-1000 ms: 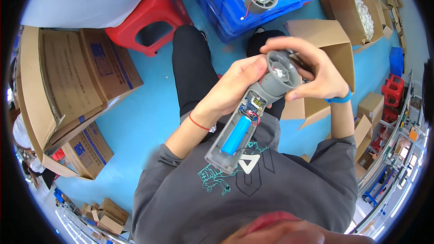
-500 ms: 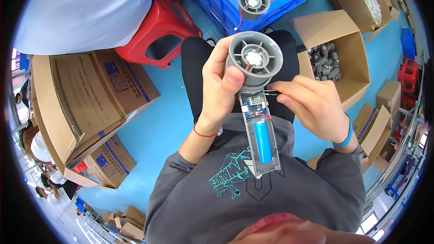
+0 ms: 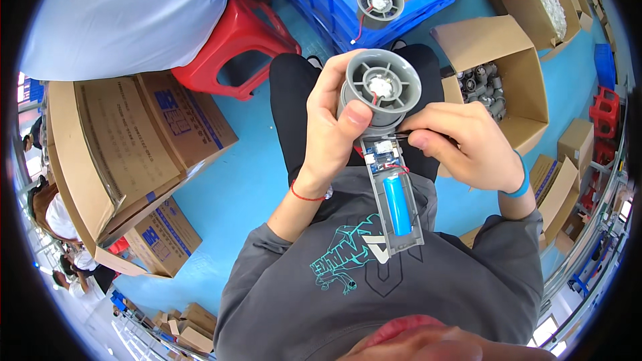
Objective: Manually assembling electronic motor components and circuit boards into plastic housings at an assembly station.
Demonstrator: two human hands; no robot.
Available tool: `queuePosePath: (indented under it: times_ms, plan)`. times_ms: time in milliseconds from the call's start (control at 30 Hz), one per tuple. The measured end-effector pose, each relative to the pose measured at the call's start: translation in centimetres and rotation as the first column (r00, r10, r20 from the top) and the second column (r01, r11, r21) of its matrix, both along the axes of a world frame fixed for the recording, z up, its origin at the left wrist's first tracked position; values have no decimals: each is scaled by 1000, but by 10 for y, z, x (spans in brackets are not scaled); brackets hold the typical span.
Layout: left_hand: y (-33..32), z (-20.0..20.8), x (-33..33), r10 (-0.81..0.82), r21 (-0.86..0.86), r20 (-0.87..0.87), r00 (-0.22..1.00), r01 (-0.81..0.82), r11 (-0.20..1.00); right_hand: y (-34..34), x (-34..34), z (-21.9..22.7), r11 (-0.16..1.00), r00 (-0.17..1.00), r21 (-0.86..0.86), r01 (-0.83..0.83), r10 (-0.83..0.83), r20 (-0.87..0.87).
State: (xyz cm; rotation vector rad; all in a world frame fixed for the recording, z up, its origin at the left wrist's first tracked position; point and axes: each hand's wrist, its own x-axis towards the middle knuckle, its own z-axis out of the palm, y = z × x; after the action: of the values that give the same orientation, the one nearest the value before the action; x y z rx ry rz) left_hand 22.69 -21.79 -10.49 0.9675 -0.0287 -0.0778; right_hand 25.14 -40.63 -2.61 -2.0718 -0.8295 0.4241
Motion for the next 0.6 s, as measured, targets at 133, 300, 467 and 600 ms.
queuePosePath:
  times_ms: [133,300,467,600]
  plan:
    - [-1,8,1,11,17,37,999,-12,1000,3,5,-3,997,994,73,-29,37,-107]
    - [3,12,4,-174,-18,13,985,174,985,-5,14,-5,991,960,123,-58,89,-266]
    - [8,17,4,-284,-132,-47,958,275,952,-11,18,-10,985,854,153,-75,142,-500]
    - [4,10,1,-225,-69,17,974,225,972,-12,20,-13,969,688,245,-28,196,-698]
